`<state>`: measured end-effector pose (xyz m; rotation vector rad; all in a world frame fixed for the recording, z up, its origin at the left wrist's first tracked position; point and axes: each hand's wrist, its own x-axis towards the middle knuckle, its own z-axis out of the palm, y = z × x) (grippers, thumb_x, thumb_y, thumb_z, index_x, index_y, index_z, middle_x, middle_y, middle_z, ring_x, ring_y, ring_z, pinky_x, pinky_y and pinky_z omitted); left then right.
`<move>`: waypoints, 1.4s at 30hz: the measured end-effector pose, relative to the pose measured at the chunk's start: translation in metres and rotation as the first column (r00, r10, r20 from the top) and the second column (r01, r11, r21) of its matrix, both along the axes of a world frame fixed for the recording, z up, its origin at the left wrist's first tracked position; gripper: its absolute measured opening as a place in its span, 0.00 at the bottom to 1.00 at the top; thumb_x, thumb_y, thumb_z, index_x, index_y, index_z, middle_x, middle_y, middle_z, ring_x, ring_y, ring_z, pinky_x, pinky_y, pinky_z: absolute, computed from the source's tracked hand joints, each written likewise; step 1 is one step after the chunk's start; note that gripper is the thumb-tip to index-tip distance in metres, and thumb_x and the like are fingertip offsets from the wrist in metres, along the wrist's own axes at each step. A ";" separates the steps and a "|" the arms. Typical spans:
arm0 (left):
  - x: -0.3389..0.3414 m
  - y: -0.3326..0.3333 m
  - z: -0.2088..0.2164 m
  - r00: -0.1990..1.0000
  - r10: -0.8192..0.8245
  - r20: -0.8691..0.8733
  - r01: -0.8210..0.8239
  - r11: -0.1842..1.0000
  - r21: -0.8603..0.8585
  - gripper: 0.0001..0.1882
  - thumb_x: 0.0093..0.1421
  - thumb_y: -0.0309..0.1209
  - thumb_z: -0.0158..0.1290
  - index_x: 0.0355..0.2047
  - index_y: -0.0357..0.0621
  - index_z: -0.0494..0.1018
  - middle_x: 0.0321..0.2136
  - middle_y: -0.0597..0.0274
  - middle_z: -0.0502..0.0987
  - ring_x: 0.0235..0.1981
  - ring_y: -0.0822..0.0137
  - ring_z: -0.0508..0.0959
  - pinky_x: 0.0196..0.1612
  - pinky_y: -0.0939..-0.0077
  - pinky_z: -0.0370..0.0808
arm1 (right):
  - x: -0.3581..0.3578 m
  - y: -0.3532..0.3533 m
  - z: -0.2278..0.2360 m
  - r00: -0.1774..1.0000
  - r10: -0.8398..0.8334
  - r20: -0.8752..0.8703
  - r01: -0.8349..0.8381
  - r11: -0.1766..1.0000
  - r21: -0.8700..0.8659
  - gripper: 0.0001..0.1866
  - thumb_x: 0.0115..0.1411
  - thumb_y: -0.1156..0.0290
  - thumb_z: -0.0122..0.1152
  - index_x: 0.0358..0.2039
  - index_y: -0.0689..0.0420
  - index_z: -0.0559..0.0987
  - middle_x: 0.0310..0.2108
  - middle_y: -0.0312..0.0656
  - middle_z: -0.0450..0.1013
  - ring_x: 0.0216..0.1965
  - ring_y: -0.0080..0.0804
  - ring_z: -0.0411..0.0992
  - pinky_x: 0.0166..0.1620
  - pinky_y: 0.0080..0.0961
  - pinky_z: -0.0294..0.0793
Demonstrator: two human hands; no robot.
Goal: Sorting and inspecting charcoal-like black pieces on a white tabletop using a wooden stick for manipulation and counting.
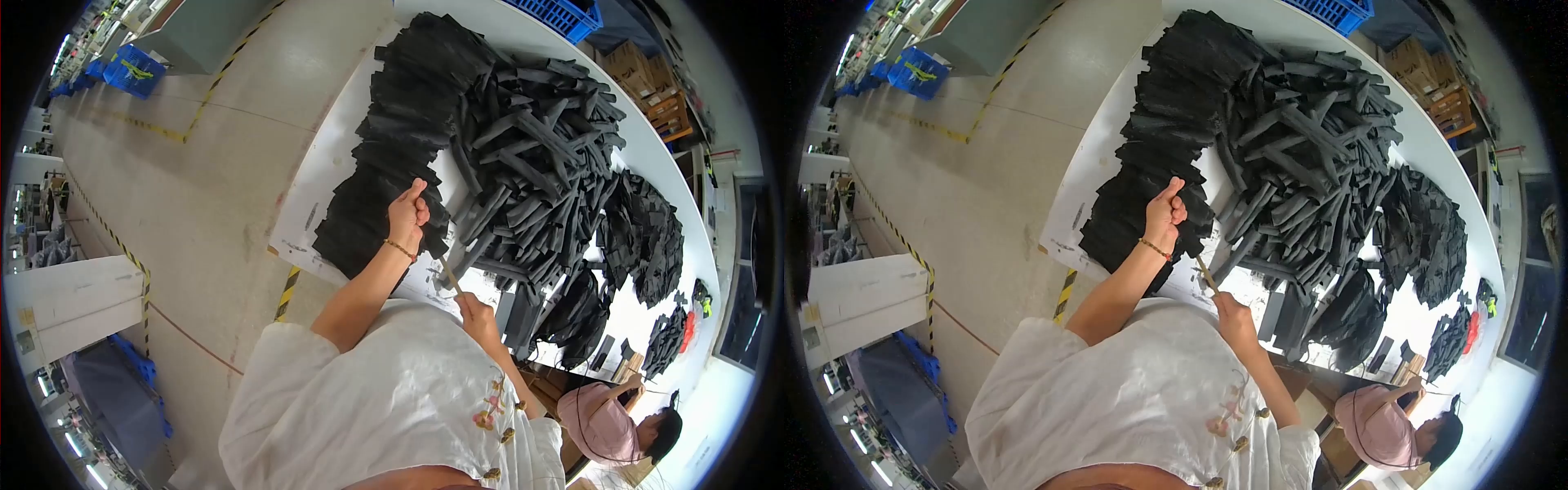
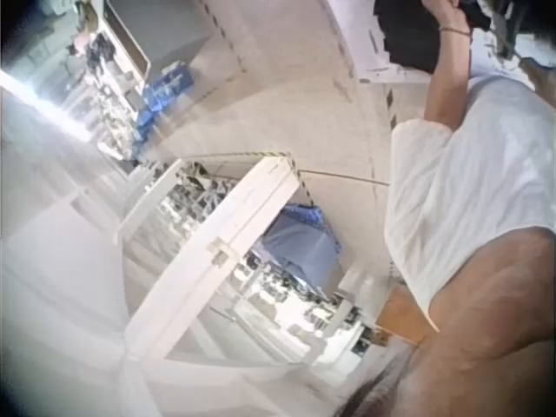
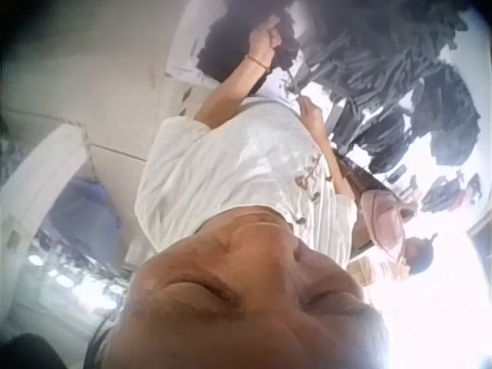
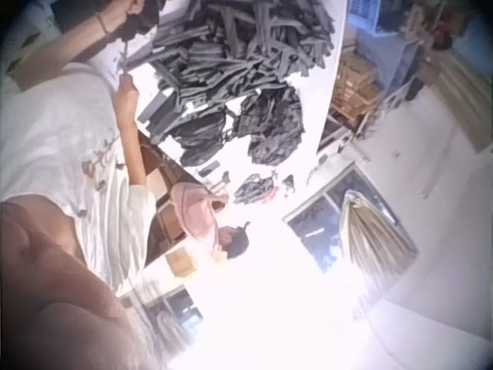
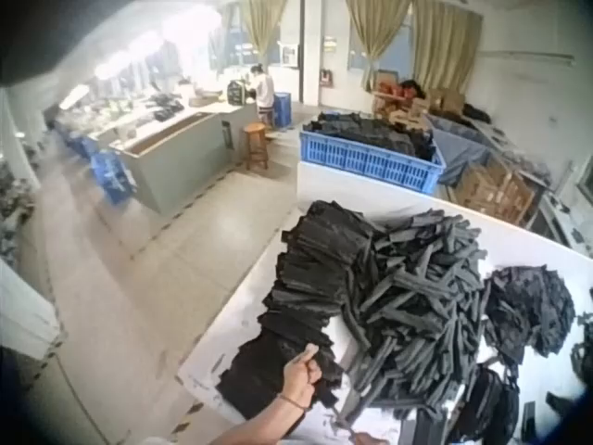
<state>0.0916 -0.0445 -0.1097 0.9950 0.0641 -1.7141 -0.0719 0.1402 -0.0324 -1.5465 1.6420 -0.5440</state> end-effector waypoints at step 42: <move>-0.032 0.049 0.065 0.518 -0.796 0.312 0.832 0.385 -0.400 0.20 0.68 0.42 0.42 0.27 0.37 0.70 0.11 0.73 0.61 0.12 0.79 0.60 0.19 0.83 0.60 | -0.034 -0.131 0.033 0.922 -0.381 0.073 0.368 0.800 -0.473 0.15 0.63 0.69 0.55 0.23 0.62 0.66 0.16 0.32 0.56 0.21 0.20 0.52 0.23 0.21 0.53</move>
